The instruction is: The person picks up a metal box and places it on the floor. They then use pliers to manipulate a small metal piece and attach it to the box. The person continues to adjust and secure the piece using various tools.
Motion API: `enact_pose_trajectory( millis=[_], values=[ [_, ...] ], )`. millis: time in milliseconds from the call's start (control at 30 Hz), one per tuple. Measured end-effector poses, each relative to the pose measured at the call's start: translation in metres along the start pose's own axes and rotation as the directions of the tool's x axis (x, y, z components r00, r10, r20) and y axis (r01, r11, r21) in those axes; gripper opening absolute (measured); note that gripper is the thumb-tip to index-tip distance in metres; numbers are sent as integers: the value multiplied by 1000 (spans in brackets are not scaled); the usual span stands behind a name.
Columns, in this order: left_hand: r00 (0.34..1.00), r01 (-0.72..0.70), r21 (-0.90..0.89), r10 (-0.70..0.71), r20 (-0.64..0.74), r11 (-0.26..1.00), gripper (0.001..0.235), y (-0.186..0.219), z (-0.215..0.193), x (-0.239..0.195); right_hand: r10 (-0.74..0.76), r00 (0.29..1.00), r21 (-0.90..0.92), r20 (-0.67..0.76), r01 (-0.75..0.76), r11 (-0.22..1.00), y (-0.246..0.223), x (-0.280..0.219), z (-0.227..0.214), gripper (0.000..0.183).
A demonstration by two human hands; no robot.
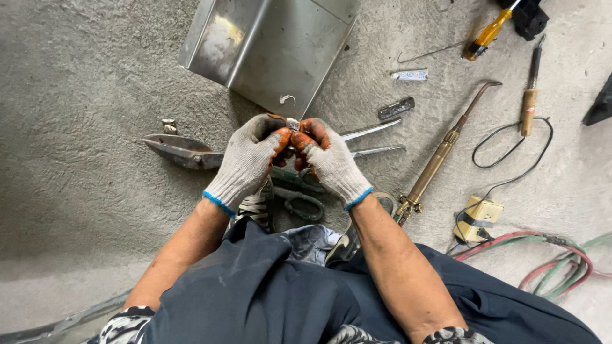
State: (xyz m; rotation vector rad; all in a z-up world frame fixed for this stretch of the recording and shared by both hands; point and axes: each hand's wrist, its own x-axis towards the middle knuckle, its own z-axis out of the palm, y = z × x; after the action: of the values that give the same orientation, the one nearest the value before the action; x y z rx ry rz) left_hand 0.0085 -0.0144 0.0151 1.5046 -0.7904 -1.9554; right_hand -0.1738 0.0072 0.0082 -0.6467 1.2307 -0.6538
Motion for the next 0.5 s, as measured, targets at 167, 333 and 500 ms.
enact_pose_trajectory(
  millis=[167, 333, 500],
  values=[
    [995, 45, 27, -47, 83, 999, 21, 7, 1, -2, 20, 993, -101, -112, -32, 994, -5, -9, 1, 16],
    [992, 102, -68, -96, 81, 992, 21, 2, 12, 0, -9, 978, 72, -209, 25, 997, 10, -6, 2, 13],
    [999, 50, -178, -51, 0, 983, 19, -2, 20, 5, -79, 959, 79, -272, 104, 992, 19, -1, 5, 12]
  ],
)
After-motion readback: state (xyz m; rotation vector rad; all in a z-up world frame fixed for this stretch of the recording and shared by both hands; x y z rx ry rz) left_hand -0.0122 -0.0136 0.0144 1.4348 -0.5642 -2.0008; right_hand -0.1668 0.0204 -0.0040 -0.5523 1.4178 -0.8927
